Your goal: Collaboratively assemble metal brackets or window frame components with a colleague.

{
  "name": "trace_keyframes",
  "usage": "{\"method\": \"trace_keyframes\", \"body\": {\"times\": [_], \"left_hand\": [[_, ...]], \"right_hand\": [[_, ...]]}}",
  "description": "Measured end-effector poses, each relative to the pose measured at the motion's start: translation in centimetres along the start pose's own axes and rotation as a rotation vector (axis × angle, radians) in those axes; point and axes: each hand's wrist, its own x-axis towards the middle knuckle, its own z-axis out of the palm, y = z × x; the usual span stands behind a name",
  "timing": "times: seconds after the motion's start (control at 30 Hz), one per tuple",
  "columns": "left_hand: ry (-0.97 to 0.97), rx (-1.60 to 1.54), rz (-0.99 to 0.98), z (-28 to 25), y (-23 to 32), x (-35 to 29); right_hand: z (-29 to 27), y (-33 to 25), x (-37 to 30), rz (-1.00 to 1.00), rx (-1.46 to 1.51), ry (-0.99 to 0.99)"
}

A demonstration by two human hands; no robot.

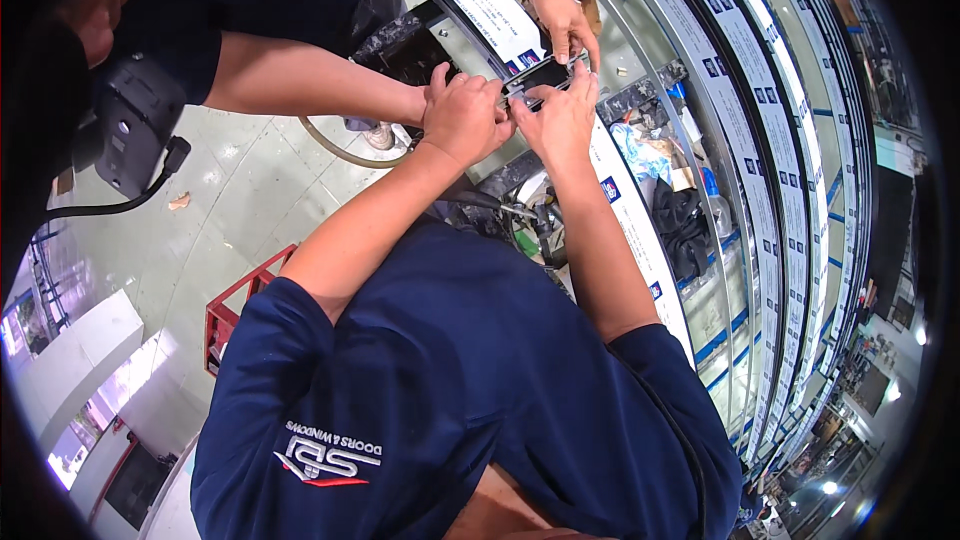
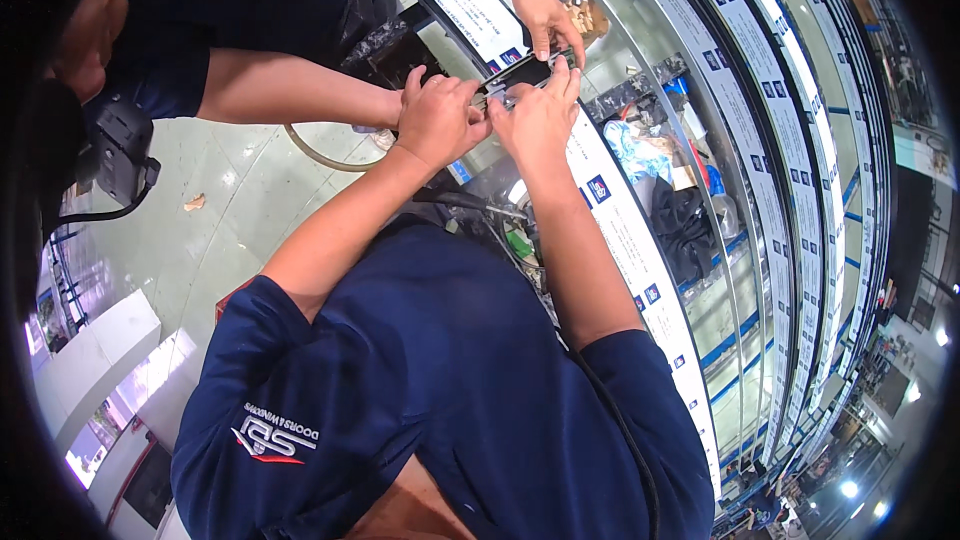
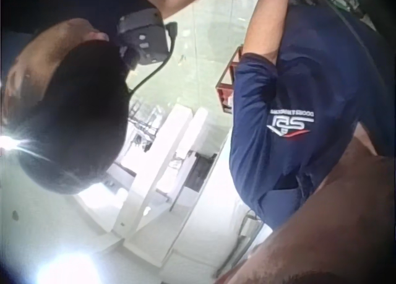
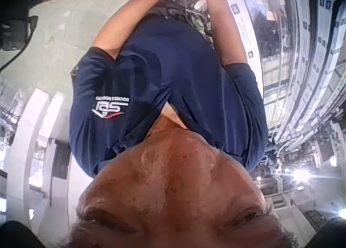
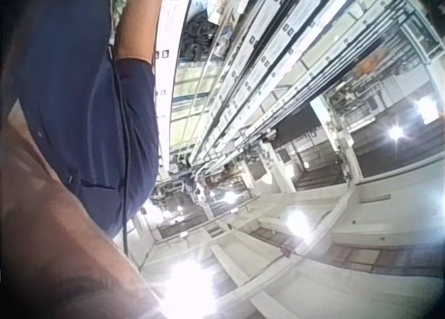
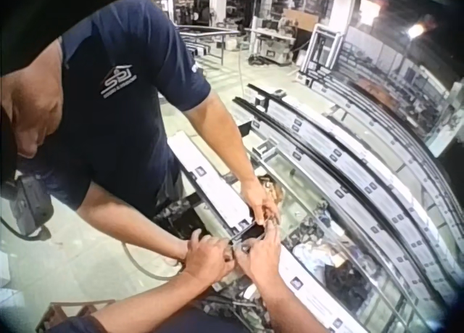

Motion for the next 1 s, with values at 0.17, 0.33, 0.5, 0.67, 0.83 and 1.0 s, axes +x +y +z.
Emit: {"method": "trace_keyframes", "body": {"times": [0.17, 0.33, 0.5, 0.67, 0.83, 1.0], "left_hand": [[0.006, 0.013, -0.004, 0.0, 0.2, 0.1], [0.003, 0.021, -0.011, -0.1, 0.3, 0.0], [-0.048, 0.046, -0.010, -0.5, 0.4, 0.1], [-0.059, 0.038, -0.020, -0.8, 0.6, 0.4], [-0.210, 0.011, -0.073, -1.8, 1.2, 1.1], [-0.302, 0.074, -0.103, -2.5, 2.6, 2.2]], "right_hand": [[0.7, 0.2, 0.5, 0.046, 0.012, 0.029], [1.0, 0.6, 0.7, 0.024, 0.027, -0.001], [-0.2, 0.1, 0.5, 0.038, 0.020, -0.024], [0.5, 0.6, 1.0, 0.064, 0.094, 0.008], [1.8, 5.4, 1.3, -0.059, 0.406, 0.335], [2.7, 9.9, 2.8, 0.037, 0.511, 0.303]]}}
